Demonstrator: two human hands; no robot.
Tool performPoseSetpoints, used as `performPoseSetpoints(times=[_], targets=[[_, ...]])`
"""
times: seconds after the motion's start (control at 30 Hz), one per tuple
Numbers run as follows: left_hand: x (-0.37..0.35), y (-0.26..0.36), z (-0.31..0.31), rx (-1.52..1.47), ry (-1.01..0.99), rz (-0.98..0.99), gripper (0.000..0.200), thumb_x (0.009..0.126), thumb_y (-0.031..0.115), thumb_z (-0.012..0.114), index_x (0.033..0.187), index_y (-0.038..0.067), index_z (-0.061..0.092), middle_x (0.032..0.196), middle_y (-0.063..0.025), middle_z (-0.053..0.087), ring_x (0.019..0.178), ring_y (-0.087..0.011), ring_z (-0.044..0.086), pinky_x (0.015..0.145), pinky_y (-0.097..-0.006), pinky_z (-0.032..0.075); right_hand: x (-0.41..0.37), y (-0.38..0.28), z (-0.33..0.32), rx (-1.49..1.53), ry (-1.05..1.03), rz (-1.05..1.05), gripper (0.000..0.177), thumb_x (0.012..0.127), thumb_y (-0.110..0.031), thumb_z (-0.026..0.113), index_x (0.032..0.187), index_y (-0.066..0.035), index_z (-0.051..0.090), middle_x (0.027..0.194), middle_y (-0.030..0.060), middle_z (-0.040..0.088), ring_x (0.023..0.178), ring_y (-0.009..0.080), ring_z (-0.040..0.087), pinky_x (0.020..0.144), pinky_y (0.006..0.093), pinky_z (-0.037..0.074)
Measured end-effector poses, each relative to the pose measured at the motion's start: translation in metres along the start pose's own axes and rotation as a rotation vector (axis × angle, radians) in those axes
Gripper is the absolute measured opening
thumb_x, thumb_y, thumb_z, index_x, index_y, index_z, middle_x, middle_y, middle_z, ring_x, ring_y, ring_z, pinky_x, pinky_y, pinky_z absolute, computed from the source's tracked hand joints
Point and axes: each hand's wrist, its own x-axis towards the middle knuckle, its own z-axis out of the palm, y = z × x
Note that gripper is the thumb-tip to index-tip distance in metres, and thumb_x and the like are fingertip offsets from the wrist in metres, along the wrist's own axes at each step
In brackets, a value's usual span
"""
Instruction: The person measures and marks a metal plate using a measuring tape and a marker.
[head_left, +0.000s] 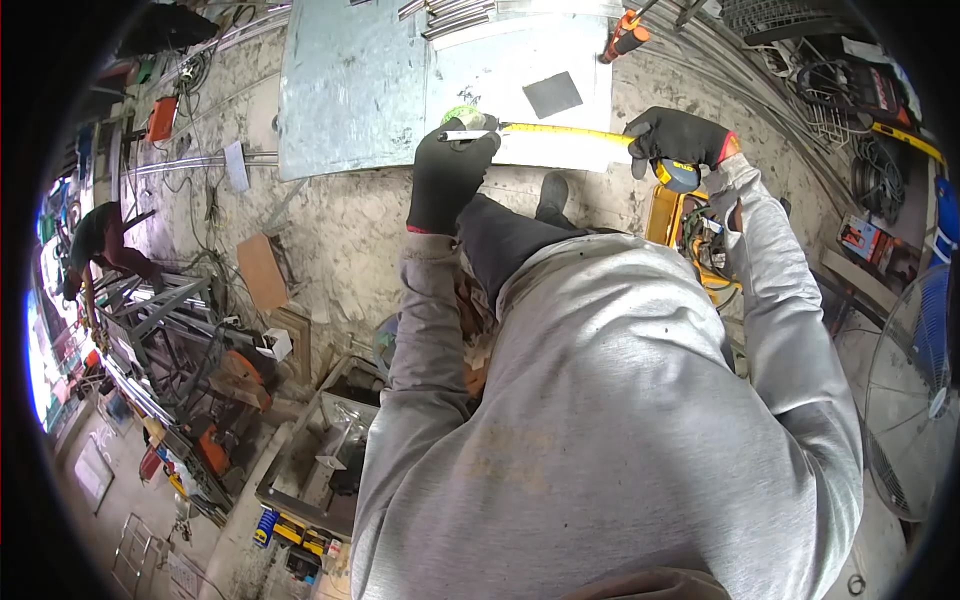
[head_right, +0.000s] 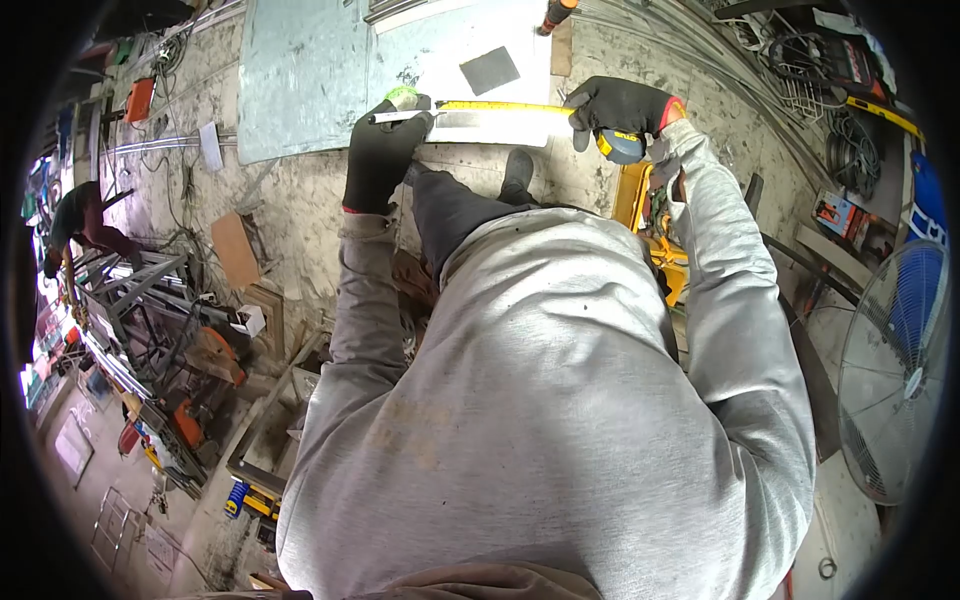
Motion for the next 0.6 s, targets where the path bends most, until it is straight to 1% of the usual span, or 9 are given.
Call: performPoseSetpoints(times=[0.2,0.23,0.27,0.33,0.37,0.43,0.53,0.57,0.6], targets=[[-0.003,-0.02,-0.013,0.602,-0.042,0.637,0.025,0.1,0.003,0.06,0.12,0.008,0.075,0.077,-0.0085,0.072,0.067,-0.0199,0.07,0.058,-0.0333,0.052,0.005,0.003,-0.004,-0.113,-0.1,-0.076,0.025,0.097,-0.015,0.068,0.115,0.002,0.075,0.086,0.0087,0.079,0.075,0.0158,0.069,0.07,0.0318,0.054],[-0.009,-0.005,-0.012,0.696,-0.137,0.474,0.03,0.097,0.002,0.058,0.122,0.004,0.074,0.096,-0.0116,0.078,0.086,-0.0211,0.076,0.072,-0.0308,0.057,-0.002,-0.008,-0.001,-0.148,-0.048,-0.026,0.026,0.097,-0.015,0.068,0.115,0.002,0.075,0.085,0.0079,0.079,0.075,0.0151,0.069,0.069,0.0322,0.054],[-0.019,0.022,0.0,0.859,-0.189,0.368,0.029,0.098,0.001,0.058,0.122,0.002,0.073,0.096,-0.0107,0.078,0.086,-0.0214,0.075,0.074,-0.0317,0.058,-0.008,-0.016,0.002,-0.183,0.0,0.023,0.026,0.097,-0.016,0.069,0.116,0.002,0.075,0.085,0.007,0.079,0.075,0.0144,0.069,0.069,0.0325,0.054],[-0.019,0.014,0.02,0.166,-0.203,0.051,0.024,0.097,-0.001,0.061,0.117,0.002,0.074,0.102,-0.0119,0.078,0.087,-0.0226,0.074,0.076,-0.0329,0.058,-0.009,-0.022,0.004,-0.194,0.003,0.039,0.032,0.097,-0.015,0.069,0.122,0.004,0.071,0.086,0.0057,0.08,0.078,0.0156,0.071,0.072,0.0324,0.055],[-0.018,0.013,0.028,0.171,-0.216,0.056,0.024,0.097,-0.001,0.061,0.117,0.002,0.074,0.102,-0.0119,0.078,0.087,-0.0226,0.074,0.076,-0.0329,0.058,-0.011,-0.022,0.007,-0.197,0.053,-0.019,0.035,0.096,-0.011,0.064,0.128,0.005,0.067,0.086,0.0066,0.08,0.08,0.0173,0.072,0.076,0.0324,0.055],[-0.015,0.022,0.048,0.648,-0.257,0.618,0.018,0.096,0.0,0.067,0.111,0.001,0.076,0.107,-0.0128,0.078,0.089,-0.0217,0.073,0.076,-0.0321,0.059,-0.011,-0.018,0.006,-0.181,0.066,-0.02,0.034,0.095,-0.01,0.06,0.126,0.005,0.067,0.086,0.0074,0.08,0.082,0.0171,0.072,0.077,0.0323,0.055],[-0.002,0.012,0.076,0.511,-0.27,0.717,0.018,0.098,0.006,0.07,0.114,0.0,0.076,0.103,-0.0086,0.077,0.075,-0.0146,0.069,0.066,-0.0277,0.055,-0.011,-0.015,0.005,-0.156,0.082,-0.021,0.033,0.094,-0.007,0.053,0.121,0.004,0.067,0.086,0.0092,0.079,0.087,0.0168,0.071,0.079,0.0322,0.055],[-0.009,0.014,0.086,0.179,-0.281,0.288,0.019,0.099,0.011,0.072,0.115,0.001,0.076,0.103,-0.0063,0.077,0.074,-0.0095,0.066,0.065,-0.027,0.054,-0.01,-0.015,0.005,-0.153,0.043,-0.035,0.03,0.094,-0.009,0.054,0.117,0.003,0.069,0.086,0.0088,0.079,0.085,0.0165,0.07,0.079,0.032,0.055],[-0.007,0.013,0.094,0.189,-0.291,0.293,0.019,0.099,0.011,0.072,0.115,0.001,0.076,0.103,-0.0063,0.077,0.074,-0.0095,0.066,0.065,-0.027,0.054,-0.009,-0.013,0.005,-0.148,0.005,-0.05,0.027,0.094,-0.01,0.056,0.113,0.002,0.07,0.086,0.0084,0.079,0.084,0.0162,0.069,0.078,0.0318,0.054]])
